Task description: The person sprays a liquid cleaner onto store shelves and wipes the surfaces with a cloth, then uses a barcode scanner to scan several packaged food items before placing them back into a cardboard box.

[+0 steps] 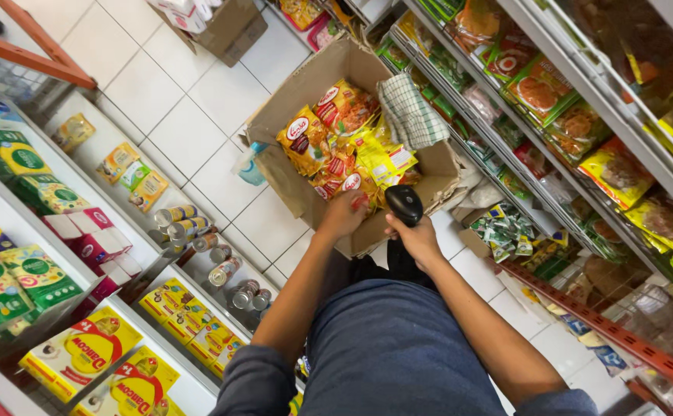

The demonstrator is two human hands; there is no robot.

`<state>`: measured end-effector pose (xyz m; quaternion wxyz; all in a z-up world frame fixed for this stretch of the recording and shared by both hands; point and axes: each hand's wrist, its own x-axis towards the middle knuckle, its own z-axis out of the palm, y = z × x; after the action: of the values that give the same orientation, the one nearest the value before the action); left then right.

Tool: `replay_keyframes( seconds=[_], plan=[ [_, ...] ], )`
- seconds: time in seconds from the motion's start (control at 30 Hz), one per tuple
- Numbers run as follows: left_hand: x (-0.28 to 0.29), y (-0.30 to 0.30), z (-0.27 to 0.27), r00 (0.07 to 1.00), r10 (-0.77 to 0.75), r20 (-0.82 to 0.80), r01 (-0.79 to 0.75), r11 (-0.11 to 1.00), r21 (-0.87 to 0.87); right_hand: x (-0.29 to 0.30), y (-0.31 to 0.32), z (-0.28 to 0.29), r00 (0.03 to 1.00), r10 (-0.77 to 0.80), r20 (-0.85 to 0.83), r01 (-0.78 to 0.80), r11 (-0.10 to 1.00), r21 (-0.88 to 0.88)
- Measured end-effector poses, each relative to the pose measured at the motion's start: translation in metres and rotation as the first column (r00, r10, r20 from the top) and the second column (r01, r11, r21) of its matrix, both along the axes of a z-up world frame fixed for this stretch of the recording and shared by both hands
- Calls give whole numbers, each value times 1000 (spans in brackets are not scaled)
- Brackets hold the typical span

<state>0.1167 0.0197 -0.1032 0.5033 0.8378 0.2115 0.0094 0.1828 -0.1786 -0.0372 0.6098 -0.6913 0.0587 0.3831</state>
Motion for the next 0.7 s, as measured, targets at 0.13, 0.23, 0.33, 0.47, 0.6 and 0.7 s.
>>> replay_keyframes(
  seconds=[0.13, 0.23, 0.33, 0.47, 0.6, 0.7],
  plan=[
    [33, 2, -35, 986, -58, -159, 55, 998, -24, 10, -5, -2, 977, -163, -135, 162, 987, -20],
    [58, -4, -62, 968, -84, -236, 82, 996, -21, 13, -10, 5, 943, -259, -209, 267, 964, 9],
    [73, 2, -82, 900, -115, -420, 103, 993, -53, 5, -9, 7, 908, -347, -236, 367, 929, 43],
    [79, -2, -112, 909, -109, -402, 94, 994, -56, 2, -2, 9, 885, -400, -236, 413, 911, 3],
    [93, 5, -130, 960, -37, -279, 44, 999, 16, 4, 3, 14, 886, -390, -251, 387, 920, -65],
    [109, 14, -130, 983, -82, -166, 96, 992, 79, 7, 7, 18, 897, -367, -246, 361, 930, -71]
  ],
)
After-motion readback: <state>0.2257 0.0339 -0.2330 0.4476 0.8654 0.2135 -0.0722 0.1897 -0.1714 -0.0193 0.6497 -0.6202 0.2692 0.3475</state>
